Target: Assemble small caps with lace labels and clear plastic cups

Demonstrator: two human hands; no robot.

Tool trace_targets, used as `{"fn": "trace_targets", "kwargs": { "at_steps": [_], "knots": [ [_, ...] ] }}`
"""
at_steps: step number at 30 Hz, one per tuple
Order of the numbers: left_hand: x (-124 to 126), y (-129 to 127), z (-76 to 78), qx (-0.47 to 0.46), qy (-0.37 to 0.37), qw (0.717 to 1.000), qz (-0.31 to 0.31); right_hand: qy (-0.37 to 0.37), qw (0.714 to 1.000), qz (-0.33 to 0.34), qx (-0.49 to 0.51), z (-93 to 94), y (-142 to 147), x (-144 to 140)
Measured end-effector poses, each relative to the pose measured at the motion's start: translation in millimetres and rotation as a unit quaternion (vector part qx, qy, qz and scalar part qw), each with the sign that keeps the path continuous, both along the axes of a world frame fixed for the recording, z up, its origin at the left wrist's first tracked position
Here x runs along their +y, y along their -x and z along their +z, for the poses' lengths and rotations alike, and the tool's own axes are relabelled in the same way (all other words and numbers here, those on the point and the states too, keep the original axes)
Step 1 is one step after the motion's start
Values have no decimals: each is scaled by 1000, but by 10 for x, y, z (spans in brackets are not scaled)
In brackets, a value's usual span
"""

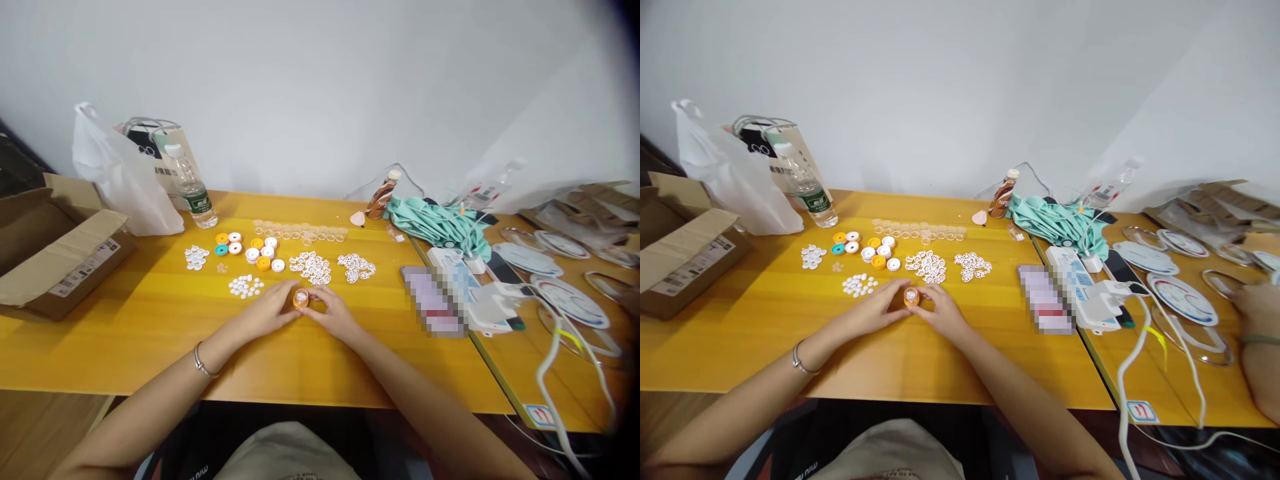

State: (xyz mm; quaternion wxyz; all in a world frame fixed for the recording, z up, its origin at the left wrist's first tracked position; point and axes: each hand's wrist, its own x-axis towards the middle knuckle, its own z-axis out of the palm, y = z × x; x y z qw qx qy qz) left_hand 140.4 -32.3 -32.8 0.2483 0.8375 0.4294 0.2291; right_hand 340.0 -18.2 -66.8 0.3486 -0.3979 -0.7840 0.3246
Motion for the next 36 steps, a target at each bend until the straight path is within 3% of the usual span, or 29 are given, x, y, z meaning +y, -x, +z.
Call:
{"fn": "trace_targets", "kwargs": {
  "at_steps": [6, 10, 14, 21, 29, 36],
  "knots": [
    [-245, 253, -192, 99, 18, 995, -3, -101, 982, -1, -158, -32, -181, -276],
    [-369, 294, -298, 178, -59, 982, -11, -116, 963, 7, -244, -23, -233, -409],
    [-407, 250, -390, 224, -129, 966, 13, -121, 957, 0, -262, 24, -213, -426],
    [-400, 241, -436, 247, -156, 956, 18, -107, 965, -15, -239, 55, -157, -397],
    [-404, 232, -422, 251, -158, 955, 20, -89, 989, -71, -89, 24, 45, -164],
    [-400, 234, -417, 249, -146, 957, 18, -79, 995, -37, -39, 58, 167, -85]
  ]
}}
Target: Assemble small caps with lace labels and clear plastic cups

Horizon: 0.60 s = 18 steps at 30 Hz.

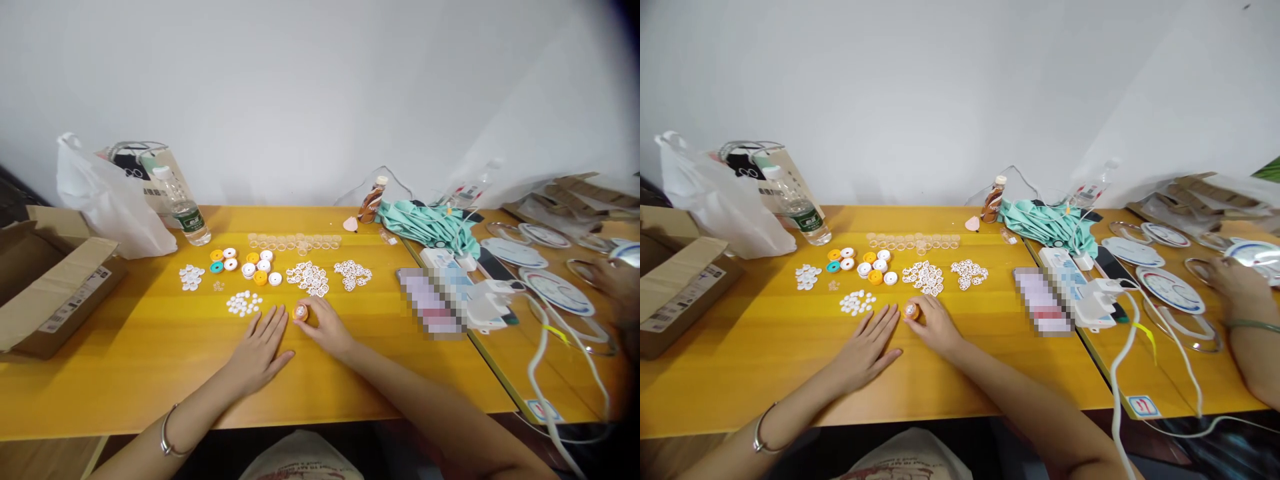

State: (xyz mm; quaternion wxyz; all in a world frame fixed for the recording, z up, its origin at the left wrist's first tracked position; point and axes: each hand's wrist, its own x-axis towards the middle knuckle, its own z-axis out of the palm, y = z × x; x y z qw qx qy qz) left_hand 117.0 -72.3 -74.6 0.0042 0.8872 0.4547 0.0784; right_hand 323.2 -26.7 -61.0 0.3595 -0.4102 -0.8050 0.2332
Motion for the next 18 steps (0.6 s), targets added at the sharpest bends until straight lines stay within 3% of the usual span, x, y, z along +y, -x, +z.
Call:
{"fn": "trace_targets", "kwargs": {
  "at_steps": [4, 10, 12, 18],
  "knots": [
    [-5, 2, 4, 1, -4, 1000, -1, -8, 998, -45, 47, 134, -124, 161],
    [-5, 4, -5, -2, -12, 1000, -4, -20, 949, -280, 141, 368, -844, 1004],
    [-5, 5, -4, -3, -12, 1000, -3, -1, 924, -358, 132, 352, -1104, 1275],
    [-4, 7, 4, 2, 5, 1000, -1, 30, 901, -422, 94, 173, -1448, 1640]
  ]
}}
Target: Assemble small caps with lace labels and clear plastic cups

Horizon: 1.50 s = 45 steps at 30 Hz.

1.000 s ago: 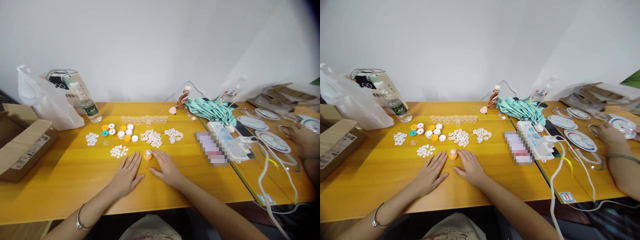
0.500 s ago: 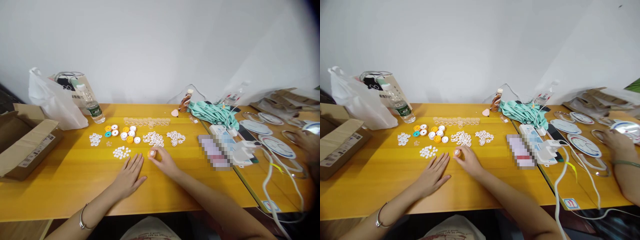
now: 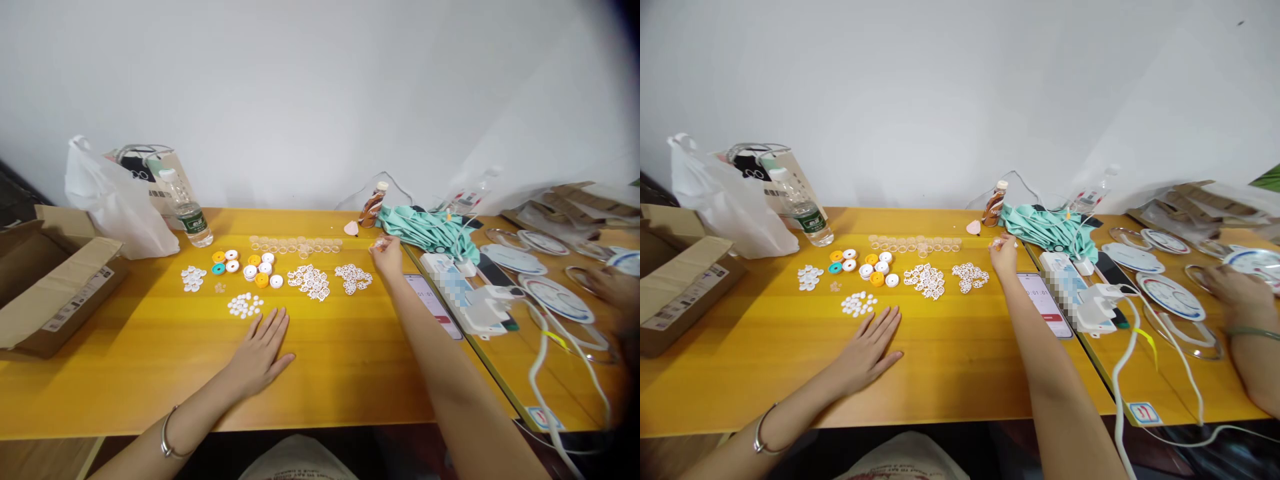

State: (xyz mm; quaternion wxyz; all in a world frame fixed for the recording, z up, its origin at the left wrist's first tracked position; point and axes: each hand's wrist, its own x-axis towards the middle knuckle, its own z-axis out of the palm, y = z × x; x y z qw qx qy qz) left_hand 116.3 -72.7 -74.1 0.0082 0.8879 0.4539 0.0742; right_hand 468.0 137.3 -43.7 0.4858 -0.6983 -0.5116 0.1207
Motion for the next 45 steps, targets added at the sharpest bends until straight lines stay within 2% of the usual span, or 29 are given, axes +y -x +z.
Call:
{"fn": "trace_targets", "kwargs": {
  "at_steps": [10, 13, 16, 18, 20, 23, 25, 28, 30, 34, 38, 42, 45],
  "knots": [
    [-8, -6, 16, -7, -3, 1000, 0, 45, 998, -23, -28, -159, -57, 95],
    [-6, -4, 18, -11, -6, 1000, 0, 17, 999, -36, -35, -106, -4, 65],
    [-4, -2, 21, -15, -10, 1000, -3, -49, 995, -55, -62, 11, 181, -100],
    [-4, -4, 20, -13, -10, 1000, -4, -142, 983, -11, -119, 62, 386, -340],
    [-6, -7, 18, -12, -10, 1000, -4, -172, 969, 85, -159, 49, 630, -684],
    [-9, -11, 19, -14, -15, 1000, -3, -133, 933, 272, -195, -79, 966, -1272],
    [-10, -11, 23, -13, -17, 1000, -5, -78, 889, 395, -218, -171, 1114, -1589],
    [-9, -5, 38, -11, -12, 1000, -7, -30, 830, 493, -259, -225, 1205, -1824],
    [-10, -4, 58, -14, -8, 1000, -5, -12, 817, 507, -275, -210, 1209, -1846],
    [-19, -8, 128, -40, 3, 999, -6, -10, 825, 496, -272, -178, 1191, -1802],
    [41, 103, 232, -121, 6, 992, 20, -14, 828, 493, -267, -185, 1188, -1806],
    [286, 560, 379, -219, -52, 964, 141, -6, 826, 497, -264, -171, 1183, -1813],
    [516, 1071, 473, -216, -67, 943, 245, 0, 829, 495, -260, -148, 1179, -1809]
  ]
}}
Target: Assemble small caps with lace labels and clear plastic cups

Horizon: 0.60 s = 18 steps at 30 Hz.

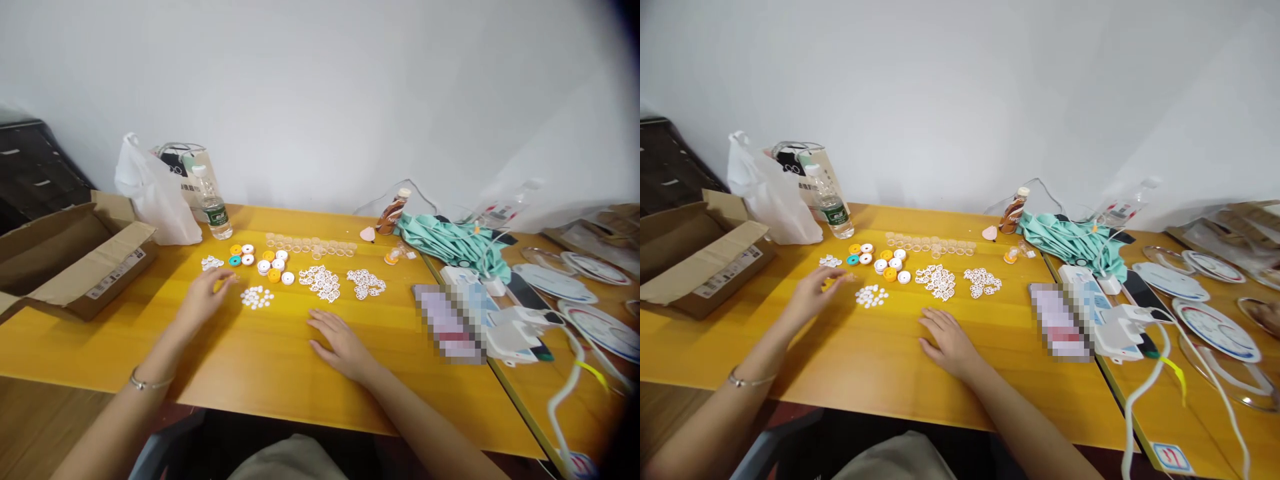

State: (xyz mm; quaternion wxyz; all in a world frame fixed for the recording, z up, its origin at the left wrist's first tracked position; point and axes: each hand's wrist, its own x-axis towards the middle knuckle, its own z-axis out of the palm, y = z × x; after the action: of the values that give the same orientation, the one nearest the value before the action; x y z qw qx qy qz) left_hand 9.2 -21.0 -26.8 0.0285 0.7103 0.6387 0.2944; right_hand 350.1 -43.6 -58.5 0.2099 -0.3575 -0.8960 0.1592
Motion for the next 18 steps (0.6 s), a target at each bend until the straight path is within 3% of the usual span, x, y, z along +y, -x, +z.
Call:
{"fn": "trace_targets", "kwargs": {
  "at_steps": [3, 6, 13, 16, 18],
  "knots": [
    [158, 417, 4, 73, 1, 991, 111, 9, 1000, 2, -2, 17, -4, 1],
    [226, 585, -72, 128, 26, 980, 153, 17, 1000, 9, -3, 23, -9, 2],
    [252, 536, -173, 129, 80, 973, 171, 27, 1000, 8, -7, 19, -13, 7],
    [217, 485, -116, 131, 31, 977, 167, 34, 999, 15, -4, 13, -22, 11],
    [164, 334, -43, 113, -37, 985, 126, 40, 999, 20, 4, 3, -35, 21]
  ]
}}
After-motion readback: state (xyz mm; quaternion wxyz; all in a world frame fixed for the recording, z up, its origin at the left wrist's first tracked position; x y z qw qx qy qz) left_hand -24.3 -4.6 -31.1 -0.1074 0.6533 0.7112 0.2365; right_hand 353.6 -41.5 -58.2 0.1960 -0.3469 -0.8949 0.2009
